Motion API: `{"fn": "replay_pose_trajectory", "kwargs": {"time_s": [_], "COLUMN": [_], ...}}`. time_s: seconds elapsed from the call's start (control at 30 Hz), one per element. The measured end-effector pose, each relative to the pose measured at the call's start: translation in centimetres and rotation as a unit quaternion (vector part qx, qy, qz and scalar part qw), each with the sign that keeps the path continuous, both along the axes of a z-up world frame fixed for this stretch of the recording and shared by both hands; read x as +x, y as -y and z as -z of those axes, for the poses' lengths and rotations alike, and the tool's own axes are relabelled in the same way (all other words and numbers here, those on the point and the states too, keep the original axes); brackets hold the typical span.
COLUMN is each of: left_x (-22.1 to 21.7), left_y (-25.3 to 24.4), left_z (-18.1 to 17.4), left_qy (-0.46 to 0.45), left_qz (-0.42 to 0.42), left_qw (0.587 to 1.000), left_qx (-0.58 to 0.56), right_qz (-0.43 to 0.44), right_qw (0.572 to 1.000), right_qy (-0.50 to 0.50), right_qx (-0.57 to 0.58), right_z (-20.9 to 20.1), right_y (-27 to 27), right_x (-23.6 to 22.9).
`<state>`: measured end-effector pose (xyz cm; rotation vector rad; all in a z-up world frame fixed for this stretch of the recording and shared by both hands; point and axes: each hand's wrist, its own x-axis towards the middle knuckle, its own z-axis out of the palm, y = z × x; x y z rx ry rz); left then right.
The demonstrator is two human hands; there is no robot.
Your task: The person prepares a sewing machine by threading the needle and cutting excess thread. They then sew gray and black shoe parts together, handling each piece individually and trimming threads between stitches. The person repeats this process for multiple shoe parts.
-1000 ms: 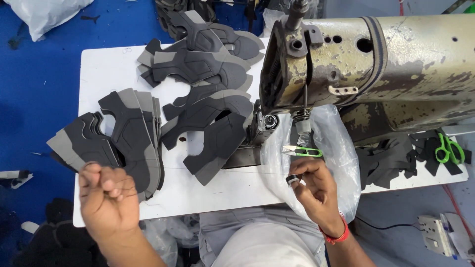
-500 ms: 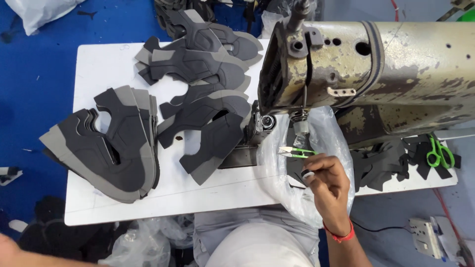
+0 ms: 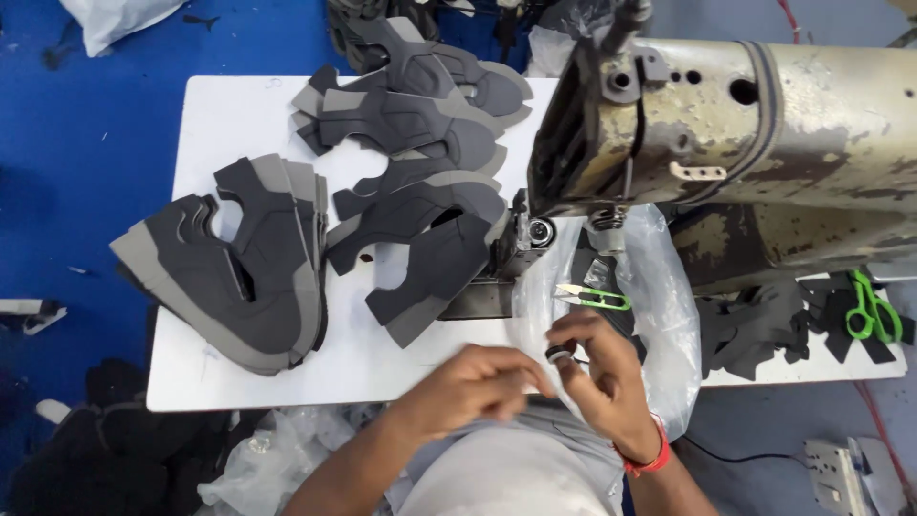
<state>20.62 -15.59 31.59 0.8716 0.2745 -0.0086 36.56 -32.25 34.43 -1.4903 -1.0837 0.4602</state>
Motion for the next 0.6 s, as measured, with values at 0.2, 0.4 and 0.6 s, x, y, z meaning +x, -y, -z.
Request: {"fn": "replay_pose_trajectory", "kwargs": {"time_s": [0.2, 0.4, 0.6], "left_x": [-17.6, -8.9, -0.7], "left_y": [-18.0, -9.8, 1.3], "left_z": [4.9, 0.0, 1.2], "left_qy": [0.367, 0.115, 0.007], "left_qz": [-0.421, -0.567, -0.043], "left_qw": [0.758, 0.815, 0.998], "left_qx": [-0.337, 0.026, 0.046], "right_qz": [0.057, 0.006, -0.022], "right_qw": [0.978, 0.994, 0.999], "right_qy": [-0.193, -0.107, -0.017], "right_qx": [0.052, 0.02, -0.022], "right_z": [3.1, 1.7, 0.5], "right_y": [3.0, 1.1, -0.3], "right_x": [1.5, 0.7, -0.3]}}
